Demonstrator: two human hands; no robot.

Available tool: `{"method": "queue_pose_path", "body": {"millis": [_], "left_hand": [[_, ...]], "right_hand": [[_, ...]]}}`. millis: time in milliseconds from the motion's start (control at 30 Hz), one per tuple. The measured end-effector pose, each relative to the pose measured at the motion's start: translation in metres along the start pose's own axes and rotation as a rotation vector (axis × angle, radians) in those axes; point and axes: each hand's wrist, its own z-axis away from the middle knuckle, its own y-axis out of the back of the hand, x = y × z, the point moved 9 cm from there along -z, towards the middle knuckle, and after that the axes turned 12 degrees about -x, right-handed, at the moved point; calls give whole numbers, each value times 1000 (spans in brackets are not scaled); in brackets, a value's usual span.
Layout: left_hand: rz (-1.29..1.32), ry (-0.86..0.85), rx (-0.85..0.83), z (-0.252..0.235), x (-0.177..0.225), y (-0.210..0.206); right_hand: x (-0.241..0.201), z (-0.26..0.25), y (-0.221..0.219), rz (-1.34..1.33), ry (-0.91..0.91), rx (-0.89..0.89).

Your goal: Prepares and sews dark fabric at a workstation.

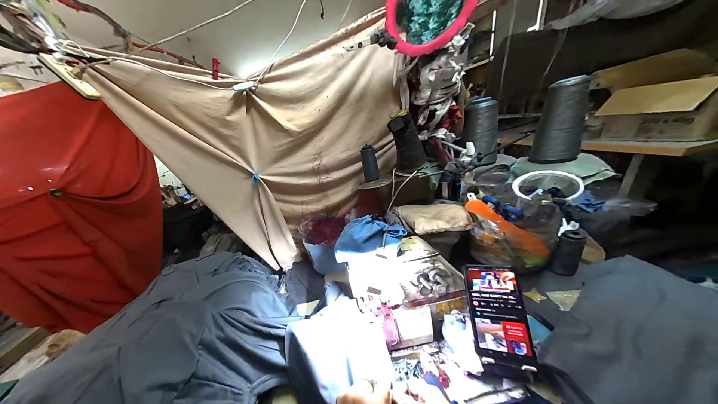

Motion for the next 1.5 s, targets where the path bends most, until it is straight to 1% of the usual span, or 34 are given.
{"method": "queue_pose_path", "body": {"millis": [67, 133, 200, 267, 433, 467, 533, 567, 633, 667, 733, 767, 833, 867, 900, 1000, 1033, 1133, 1200, 1300, 1400, 1467, 1500], "left_hand": [[-37, 41, 25, -16, -8, -5], [-35, 85, 2, -30, -13, -7], [-32, 100, 14, -40, -16, -8], [-1, 118, 15, -47, -20, -10], [30, 201, -55, -67, -32, -14], [73, 237, -86, -75, -37, -15], [167, 341, -237, -91, -51, -22], [192, 366, -301, -98, -59, -26], [248, 359, -374, -103, -73, -25], [271, 340, -380, -101, -81, -21], [323, 311, -405, -92, -92, -5], [349, 274, -392, -89, -94, 6], [422, 164, -238, -85, -94, 23], [441, 143, -171, -81, -92, 27], [431, 162, -156, -75, -87, 28], [283, 195, -220, -51, -58, 18], [218, 181, -205, -41, -46, 13], [47, 81, -11, -19, -25, -2], [15, 51, 73, -14, -21, -9], [20, 68, 99, -17, -21, -14], [-12, 92, 123, -34, -21, -12], [-23, 126, 106, -54, -26, -11], [-9, 168, 61, -65, -30, -12]], "right_hand": [[-1, -15, 10, 21, -12, 42], [-4, -28, 13, 25, -67, 69], [-6, -36, 14, 38, -108, 93], [-6, -41, 15, 36, -98, 93], [-11, -44, 19, 50, -78, 139], [-12, -46, 21, 40, -71, 157], [-12, -52, 25, 18, -73, 195], [-13, -54, 27, 6, -85, 215], [-15, -53, 27, -15, -94, 244], [-16, -51, 27, -17, -89, 244], [-18, -46, 25, -6, -80, 230], [-18, -43, 23, -1, -79, 209], [-15, -39, 18, 23, -97, 162], [-12, -37, 15, 40, -116, 138], [-9, -37, 14, 59, -132, 122], [-1, -35, 12, 55, -121, 113], [-1, -33, 11, 65, -110, 100], [-3, -26, 8, 123, -78, 54], [-4, -22, 7, 140, -72, 50], [-6, -22, 9, 150, -73, 59], [-7, -33, 16, 164, -76, 108], [-12, -43, 22, 204, -79, 130], [-16, -48, 24, 228, -90, 143]]}}
